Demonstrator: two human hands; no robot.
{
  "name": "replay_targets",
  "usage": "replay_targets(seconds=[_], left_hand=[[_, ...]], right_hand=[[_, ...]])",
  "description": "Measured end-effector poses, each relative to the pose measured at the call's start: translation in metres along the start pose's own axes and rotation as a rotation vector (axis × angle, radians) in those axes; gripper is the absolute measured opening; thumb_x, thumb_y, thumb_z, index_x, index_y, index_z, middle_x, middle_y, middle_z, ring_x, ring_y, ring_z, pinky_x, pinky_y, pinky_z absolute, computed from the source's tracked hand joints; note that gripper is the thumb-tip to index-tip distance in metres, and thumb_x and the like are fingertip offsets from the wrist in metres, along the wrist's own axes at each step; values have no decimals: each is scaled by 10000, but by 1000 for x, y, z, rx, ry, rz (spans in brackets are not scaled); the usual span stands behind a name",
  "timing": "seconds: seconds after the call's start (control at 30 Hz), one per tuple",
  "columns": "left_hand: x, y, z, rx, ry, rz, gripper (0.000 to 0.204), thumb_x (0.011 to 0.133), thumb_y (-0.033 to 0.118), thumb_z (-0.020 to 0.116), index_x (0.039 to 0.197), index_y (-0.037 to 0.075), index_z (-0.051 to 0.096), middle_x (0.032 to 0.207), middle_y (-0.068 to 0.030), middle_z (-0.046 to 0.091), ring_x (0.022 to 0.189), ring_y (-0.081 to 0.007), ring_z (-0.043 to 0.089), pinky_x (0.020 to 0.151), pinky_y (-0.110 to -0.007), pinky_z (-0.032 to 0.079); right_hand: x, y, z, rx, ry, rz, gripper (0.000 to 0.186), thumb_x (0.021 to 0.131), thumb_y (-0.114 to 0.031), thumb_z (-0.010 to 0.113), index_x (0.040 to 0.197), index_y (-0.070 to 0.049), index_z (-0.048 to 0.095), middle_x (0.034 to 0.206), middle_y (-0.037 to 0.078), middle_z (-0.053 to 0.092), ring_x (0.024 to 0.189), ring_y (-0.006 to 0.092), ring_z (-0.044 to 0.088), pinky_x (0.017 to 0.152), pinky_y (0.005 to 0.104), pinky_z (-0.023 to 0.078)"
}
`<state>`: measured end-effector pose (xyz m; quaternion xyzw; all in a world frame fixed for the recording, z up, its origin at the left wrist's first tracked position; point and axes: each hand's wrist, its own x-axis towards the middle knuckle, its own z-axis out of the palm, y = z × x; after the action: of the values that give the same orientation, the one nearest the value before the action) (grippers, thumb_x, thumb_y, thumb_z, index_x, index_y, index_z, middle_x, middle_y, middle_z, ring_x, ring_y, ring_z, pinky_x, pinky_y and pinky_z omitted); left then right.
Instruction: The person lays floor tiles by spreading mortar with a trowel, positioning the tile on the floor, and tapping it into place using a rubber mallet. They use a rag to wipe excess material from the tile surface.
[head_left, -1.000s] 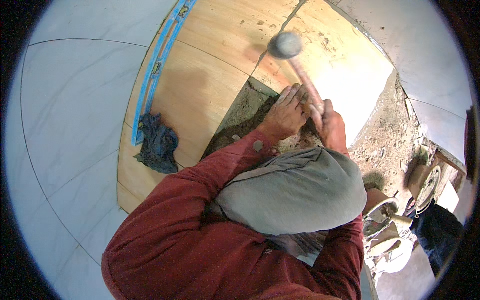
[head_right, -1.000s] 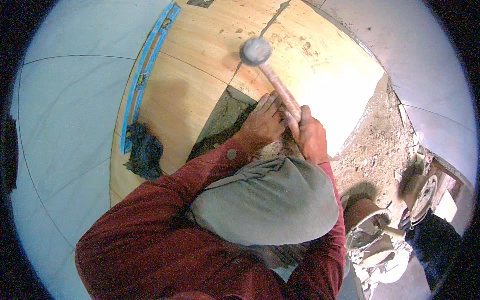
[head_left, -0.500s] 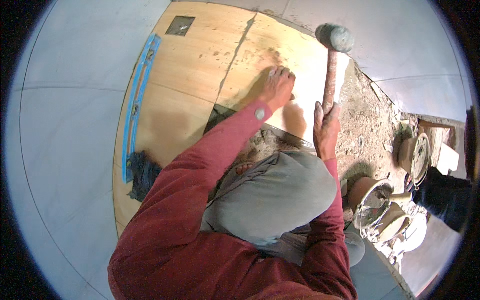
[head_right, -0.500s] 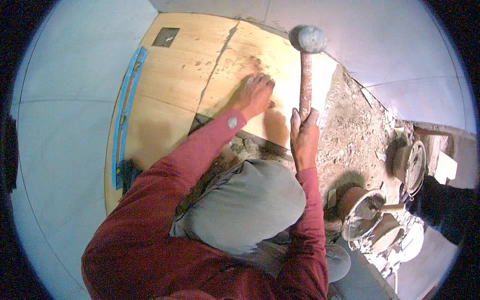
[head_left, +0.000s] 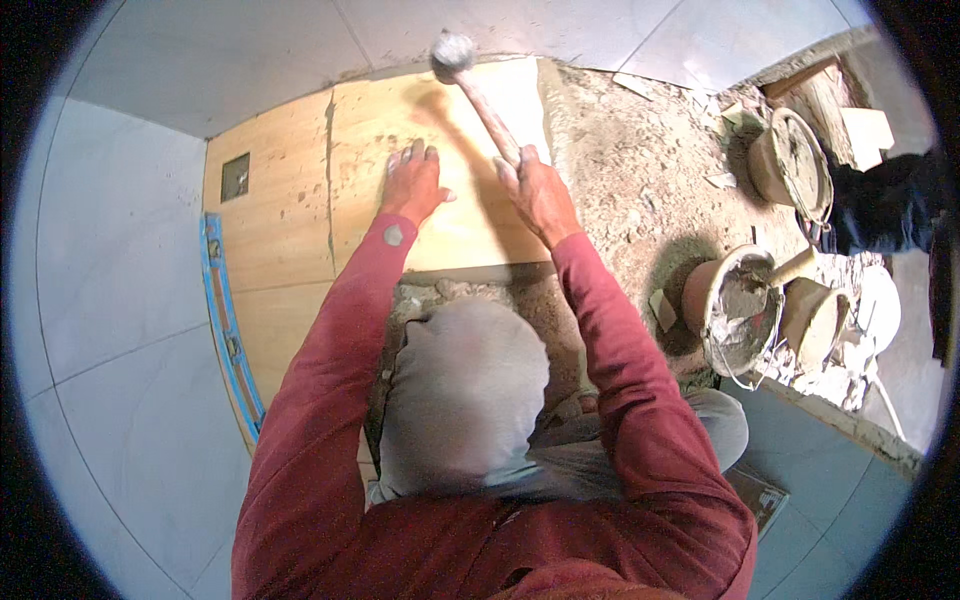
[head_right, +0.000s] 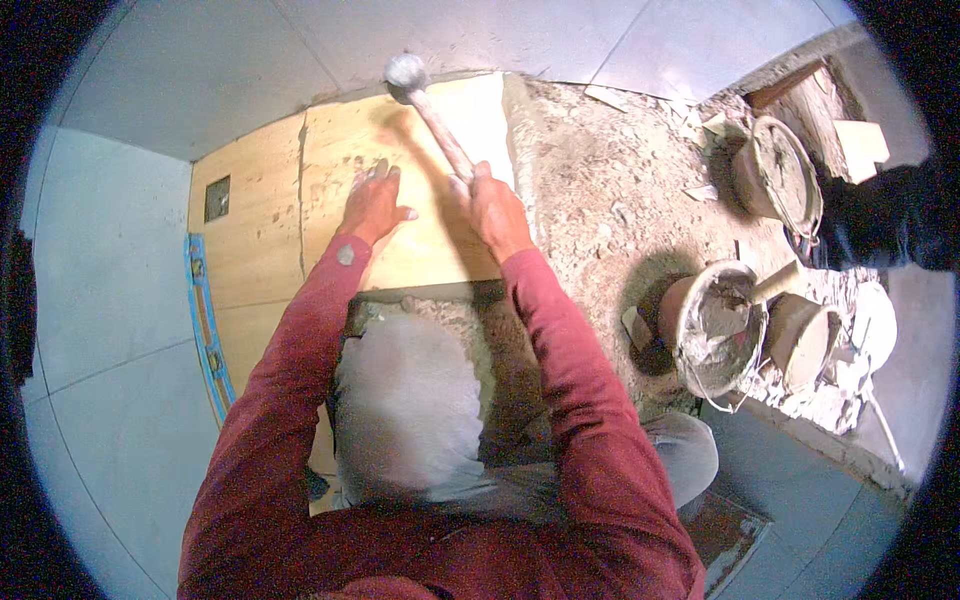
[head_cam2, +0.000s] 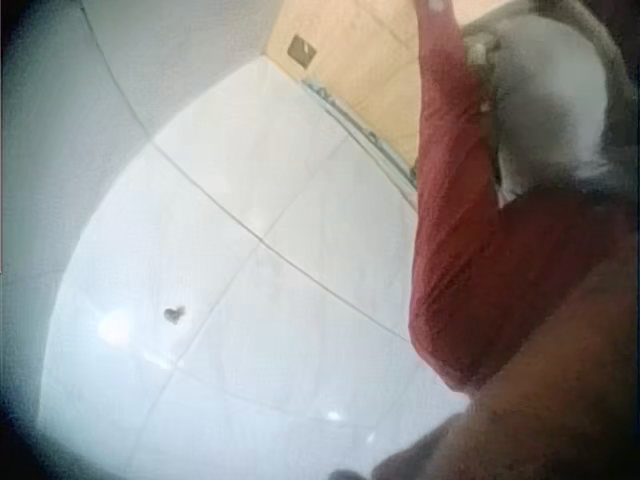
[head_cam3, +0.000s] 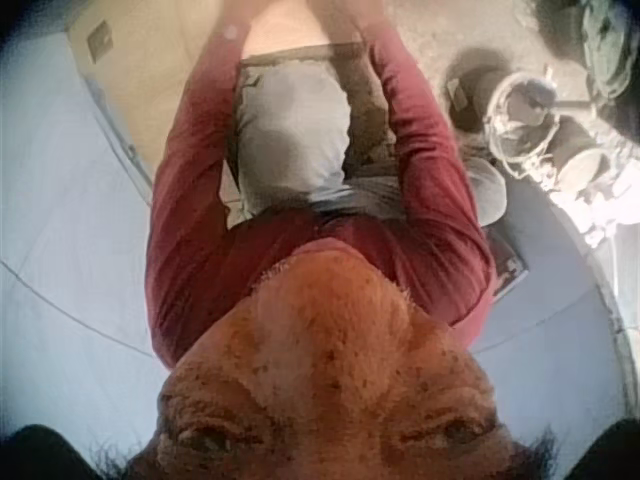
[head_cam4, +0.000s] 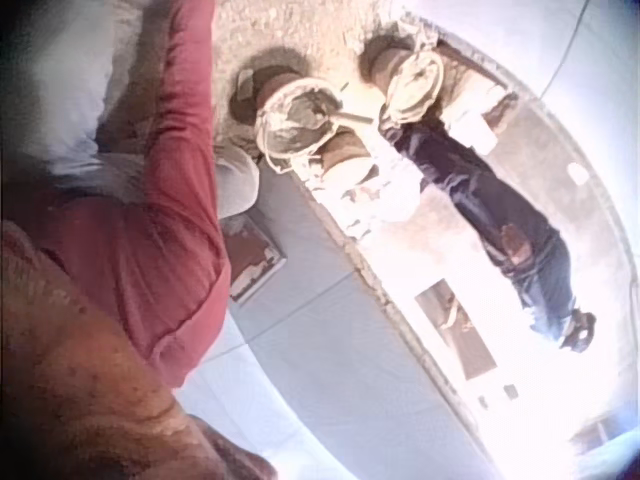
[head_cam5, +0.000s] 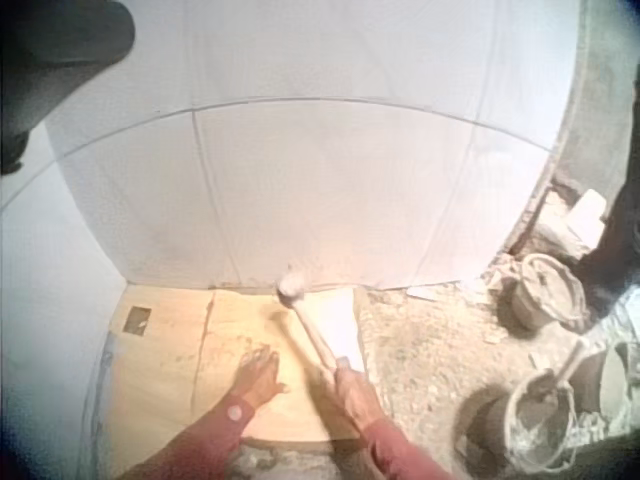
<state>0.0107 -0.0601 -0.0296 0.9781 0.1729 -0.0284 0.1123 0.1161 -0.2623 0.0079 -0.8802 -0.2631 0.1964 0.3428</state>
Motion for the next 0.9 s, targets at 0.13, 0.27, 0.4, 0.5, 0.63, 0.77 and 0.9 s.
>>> replay_targets(seconds=[0.13,0.27,0.4,0.5,0.63,0.77,0.9], left_hand=[[11,13,-8,67,-80,20,723,735,371,894,1271,-24,612,1320,-201,570,1266,-358,563,1106,-508,402],[9,21,-12,4,-74,32,741,762,355,880,1308,-39,571,1392,-273,553,1323,-440,522,1142,-525,394],[5,9,-10,-23,-30,-10,764,736,354,894,1313,-36,582,1403,-253,548,1334,-411,518,1159,-527,377],[7,7,0,-34,-12,-17,744,723,328,907,1296,-33,598,1419,-235,540,1345,-389,509,1156,-535,375],[7,9,2,-108,-44,-23,758,744,357,890,1331,-17,589,1463,-244,512,1381,-391,483,1161,-536,366],[-16,-19,21,-149,158,50,789,830,410,819,1433,-8,529,1539,-264,445,1453,-401,403,1193,-527,324],[-52,-46,28,-147,268,-90,758,980,464,640,1522,-12,408,1615,-264,331,1510,-423,291,1235,-544,240]], right_hand=[[-22,-32,-31,-30,123,-106,415,1049,-370,553,1097,41,518,780,334,652,739,534,653,669,563,522],[-10,37,-8,-108,80,-156,467,1051,-408,556,1089,54,501,804,333,658,766,521,664,693,554,531],[-8,-15,-103,-142,-87,-169,474,1069,-464,508,1041,6,561,790,209,637,704,333,642,658,457,551],[-39,-18,-178,-242,-212,-91,435,1101,-452,444,1049,-35,557,770,41,555,638,162,528,561,345,505],[-130,16,-231,-40,-309,195,472,1066,-492,509,1056,-24,574,804,30,544,663,144,517,574,345,463],[-240,146,-189,89,-224,255,546,987,-456,661,1303,-15,601,962,106,659,868,227,608,742,388,506],[-379,251,-143,131,-185,619,419,977,-327,665,1271,-28,650,1014,158,694,947,283,646,811,419,531]])
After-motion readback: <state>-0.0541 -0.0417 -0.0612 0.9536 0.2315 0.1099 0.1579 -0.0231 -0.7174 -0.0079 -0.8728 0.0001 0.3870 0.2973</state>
